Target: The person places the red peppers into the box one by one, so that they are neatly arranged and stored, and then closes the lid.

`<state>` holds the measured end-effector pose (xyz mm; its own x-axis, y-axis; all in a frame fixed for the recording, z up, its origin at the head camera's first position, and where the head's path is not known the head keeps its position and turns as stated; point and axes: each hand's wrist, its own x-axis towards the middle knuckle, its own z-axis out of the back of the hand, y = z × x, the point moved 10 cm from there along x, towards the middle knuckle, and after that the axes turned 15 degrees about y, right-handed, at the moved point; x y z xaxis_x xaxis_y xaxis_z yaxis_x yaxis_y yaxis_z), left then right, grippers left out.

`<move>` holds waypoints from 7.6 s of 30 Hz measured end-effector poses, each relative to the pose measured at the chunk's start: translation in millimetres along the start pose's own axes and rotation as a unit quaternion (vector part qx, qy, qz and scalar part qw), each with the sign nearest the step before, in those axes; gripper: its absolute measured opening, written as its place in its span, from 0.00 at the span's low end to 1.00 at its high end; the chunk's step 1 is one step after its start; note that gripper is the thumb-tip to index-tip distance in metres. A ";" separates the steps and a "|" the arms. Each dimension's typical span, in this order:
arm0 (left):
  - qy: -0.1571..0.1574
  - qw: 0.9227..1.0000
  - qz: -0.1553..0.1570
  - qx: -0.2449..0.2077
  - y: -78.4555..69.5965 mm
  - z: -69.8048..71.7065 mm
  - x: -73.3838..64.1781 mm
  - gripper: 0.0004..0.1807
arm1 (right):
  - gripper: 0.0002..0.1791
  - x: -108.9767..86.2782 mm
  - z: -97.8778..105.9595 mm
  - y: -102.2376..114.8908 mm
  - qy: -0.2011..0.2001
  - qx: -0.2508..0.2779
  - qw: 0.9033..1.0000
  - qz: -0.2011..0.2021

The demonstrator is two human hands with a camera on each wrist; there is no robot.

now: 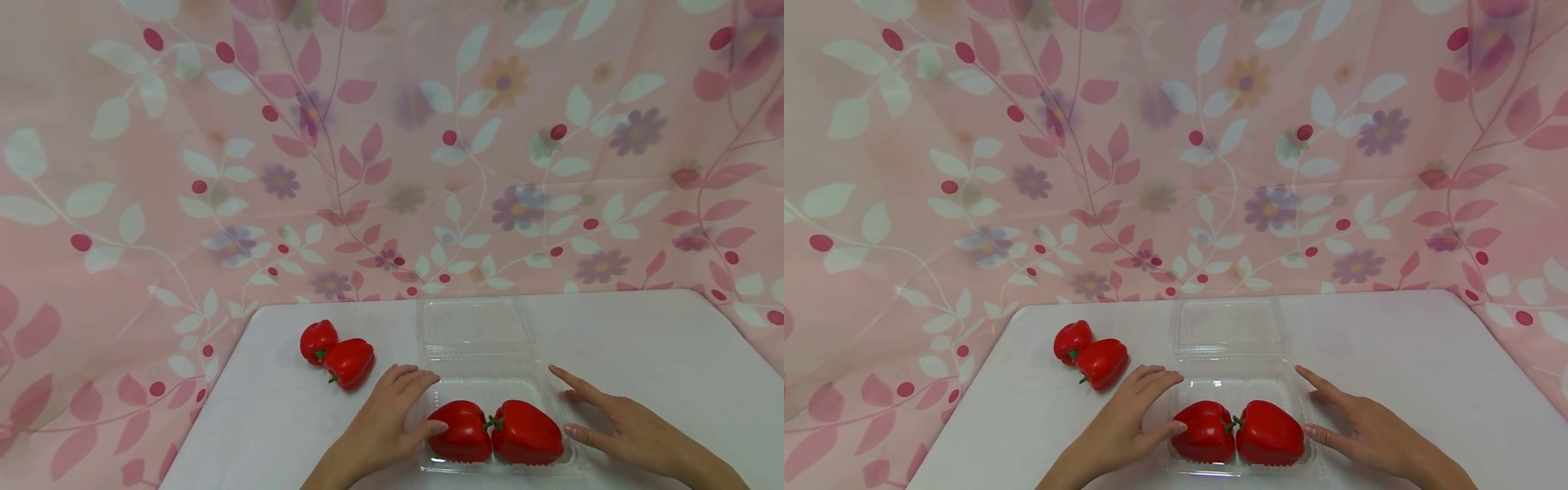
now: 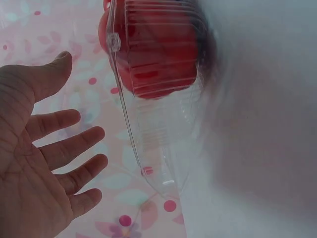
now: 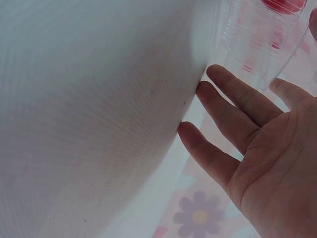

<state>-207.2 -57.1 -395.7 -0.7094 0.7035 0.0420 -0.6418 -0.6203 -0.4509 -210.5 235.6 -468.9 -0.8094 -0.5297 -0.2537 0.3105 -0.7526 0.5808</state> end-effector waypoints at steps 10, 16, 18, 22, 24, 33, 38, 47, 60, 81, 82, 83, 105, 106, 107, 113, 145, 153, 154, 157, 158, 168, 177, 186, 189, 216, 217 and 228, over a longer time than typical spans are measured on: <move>-0.017 0.999 0.035 0.009 17.0 10.2 -5.8 0.35 | 0.45 0.8 -0.1 0.5 0.004 0.001 1.000 0.000; -0.033 0.998 0.055 0.004 25.5 14.9 -10.2 0.36 | 0.45 1.8 -0.5 -1.1 0.009 0.008 1.000 -0.005; -0.039 0.997 0.061 -0.001 28.4 16.6 -11.7 0.36 | 0.45 2.0 -0.8 -1.5 0.009 0.010 1.000 -0.006; -0.044 0.996 0.072 -0.004 35.8 17.9 -14.4 0.35 | 0.45 1.1 -0.9 -1.2 0.004 0.007 1.000 -0.004; -0.045 0.996 0.078 -0.002 39.5 18.2 -15.8 0.35 | 0.45 0.8 -1.2 -1.1 0.003 0.006 1.000 -0.003; -0.081 0.993 0.083 0.028 50.9 27.4 -23.5 0.35 | 0.45 0.8 -1.1 -1.5 0.004 0.008 1.000 -0.003; -0.101 0.990 0.092 0.040 59.0 32.8 -29.0 0.36 | 0.45 1.4 -1.2 -1.8 0.006 0.005 1.000 -0.005; -0.124 0.985 0.112 0.036 71.4 46.3 -38.5 0.34 | 0.45 1.7 -1.1 -2.0 0.003 0.004 1.000 -0.005; -0.154 0.977 0.139 0.056 86.7 56.0 -50.3 0.36 | 0.46 1.6 -4.5 -6.0 0.009 0.020 1.000 -0.015; -0.170 0.961 0.207 0.073 113.8 60.5 -62.3 0.39 | 0.46 1.8 -4.3 -5.8 0.007 0.014 1.000 -0.016; -0.168 0.960 0.214 0.072 115.7 60.3 -62.5 0.39 | 0.46 1.7 -4.3 -5.7 0.007 0.014 1.000 -0.016; -0.167 0.959 0.219 0.072 117.1 60.3 -62.8 0.39 | 0.46 1.6 -4.2 -5.6 0.007 0.014 1.000 -0.016; -0.141 0.942 0.300 0.056 136.0 54.5 -65.9 0.38 | 0.45 1.2 -1.7 -1.6 0.001 0.001 1.000 -0.003; -0.141 0.941 0.303 0.056 136.5 54.1 -65.8 0.38 | 0.45 1.0 -1.5 -1.4 0.000 0.002 1.000 -0.002; -0.141 0.940 0.305 0.055 137.0 53.8 -65.7 0.38 | 0.45 1.1 -1.3 -1.2 0.000 0.002 1.000 -0.002; -0.140 0.938 0.314 0.050 138.8 52.3 -65.5 0.39 | 0.45 0.8 -0.9 -1.6 -0.001 0.001 1.000 -0.004; -0.142 0.938 0.312 0.045 141.8 47.2 -65.3 0.42 | 0.45 1.1 -3.1 -4.1 0.005 0.005 1.000 -0.013; -0.150 0.941 0.298 0.048 136.7 49.7 -65.3 0.41 | 0.45 0.6 -3.7 -4.4 0.004 0.009 1.000 -0.014; -0.151 0.941 0.299 0.048 136.3 50.0 -65.6 0.41 | 0.45 0.5 -3.8 -4.5 0.004 0.009 1.000 -0.015; -0.153 0.941 0.299 0.050 135.2 51.0 -66.2 0.40 | 0.45 0.5 -3.9 -4.5 0.004 0.008 1.000 -0.015; -0.153 0.941 0.298 0.051 134.8 51.2 -66.4 0.40 | 0.45 0.4 -4.0 -4.4 0.004 0.008 1.000 -0.015; -0.159 0.940 0.298 0.044 131.1 51.2 -67.4 0.40 | 0.45 -0.1 -3.9 -3.1 0.002 0.009 1.000 -0.011; -0.160 0.943 0.289 0.051 124.4 53.5 -65.9 0.39 | 0.45 0.4 -3.2 -3.3 0.000 0.001 1.000 -0.011; -0.154 0.946 0.282 0.050 118.0 53.6 -61.6 0.39 | 0.45 -0.1 -2.9 -2.6 -0.005 -0.002 1.000 -0.008; -0.155 0.946 0.280 0.051 115.9 54.2 -61.0 0.40 | 0.46 0.2 -3.0 -3.0 -0.003 0.003 1.000 -0.010; -0.170 0.953 0.251 0.024 97.7 55.0 -56.7 0.38 | 0.46 0.1 -2.7 -2.5 0.005 0.012 1.000 -0.016; -0.170 0.953 0.251 0.021 97.0 55.1 -56.6 0.38 | 0.46 0.2 -3.0 -2.8 0.006 0.012 1.000 -0.018; -0.175 0.953 0.247 -0.003 84.3 57.6 -56.4 0.39 | 0.46 0.3 -2.9 -1.8 0.003 0.008 1.000 -0.012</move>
<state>-238.0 -169.0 -384.7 -0.9790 0.1661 0.1182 -0.2032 -0.8429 -0.4983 -209.9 235.7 -472.2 -0.8134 -0.5136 -0.2732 0.2826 -0.7593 0.5862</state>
